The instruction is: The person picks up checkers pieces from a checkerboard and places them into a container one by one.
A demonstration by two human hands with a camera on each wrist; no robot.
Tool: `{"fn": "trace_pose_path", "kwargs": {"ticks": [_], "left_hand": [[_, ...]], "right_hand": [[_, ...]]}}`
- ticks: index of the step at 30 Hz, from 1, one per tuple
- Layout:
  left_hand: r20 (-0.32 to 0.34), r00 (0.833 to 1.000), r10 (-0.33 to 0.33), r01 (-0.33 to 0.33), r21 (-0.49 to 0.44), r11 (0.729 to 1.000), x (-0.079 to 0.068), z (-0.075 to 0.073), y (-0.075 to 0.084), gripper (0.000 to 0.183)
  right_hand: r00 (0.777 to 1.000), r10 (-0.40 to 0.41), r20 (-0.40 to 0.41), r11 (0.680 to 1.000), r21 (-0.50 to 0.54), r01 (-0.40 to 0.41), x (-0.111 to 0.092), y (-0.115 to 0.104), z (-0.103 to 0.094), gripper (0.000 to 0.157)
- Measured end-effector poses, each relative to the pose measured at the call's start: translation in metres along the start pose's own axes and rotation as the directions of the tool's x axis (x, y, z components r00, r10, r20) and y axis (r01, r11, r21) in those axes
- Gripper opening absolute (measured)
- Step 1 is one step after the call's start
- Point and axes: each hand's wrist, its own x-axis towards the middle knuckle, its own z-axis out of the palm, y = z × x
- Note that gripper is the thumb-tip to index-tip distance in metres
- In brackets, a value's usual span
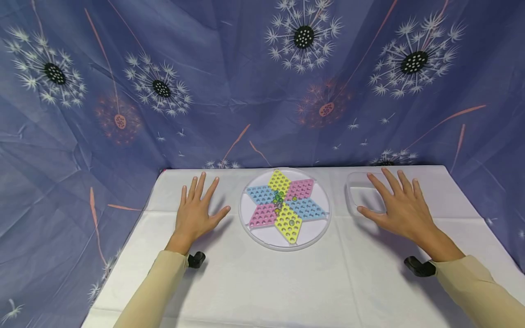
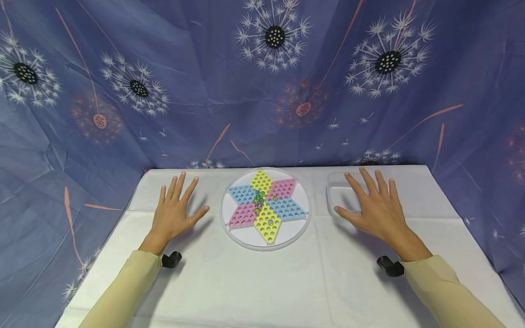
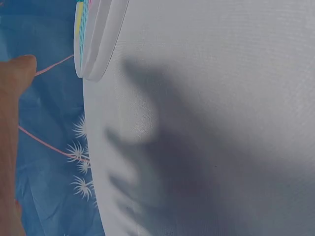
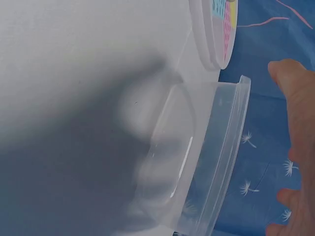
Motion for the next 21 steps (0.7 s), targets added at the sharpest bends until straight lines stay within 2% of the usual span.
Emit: {"fn": "trace_pose_path", "kwargs": {"ticks": [9,13,18,21], "left_hand": [[0.035,0.999,0.007,-0.005,-0.080,0.997,-0.002,0.001,0.004,0.092],[0.020,1.000,0.023,-0.020,-0.114,0.993,-0.004,0.003,0.006,0.093],[0.009,0.999,0.033,-0.031,-0.181,0.983,-0.005,0.006,0.009,0.093],[0.042,0.999,0.021,-0.010,-0.247,0.969,-0.007,0.008,0.013,0.096]], "right_hand": [[0.996,-0.060,-0.059,0.998,0.024,0.062,0.009,-0.013,0.000,0.095],[0.990,-0.095,-0.102,0.995,0.034,0.099,0.014,-0.021,0.003,0.093],[0.972,-0.157,-0.173,0.985,0.050,0.168,0.022,-0.031,0.009,0.090],[0.958,-0.202,-0.203,0.973,0.066,0.220,0.028,-0.039,0.012,0.087]]}}
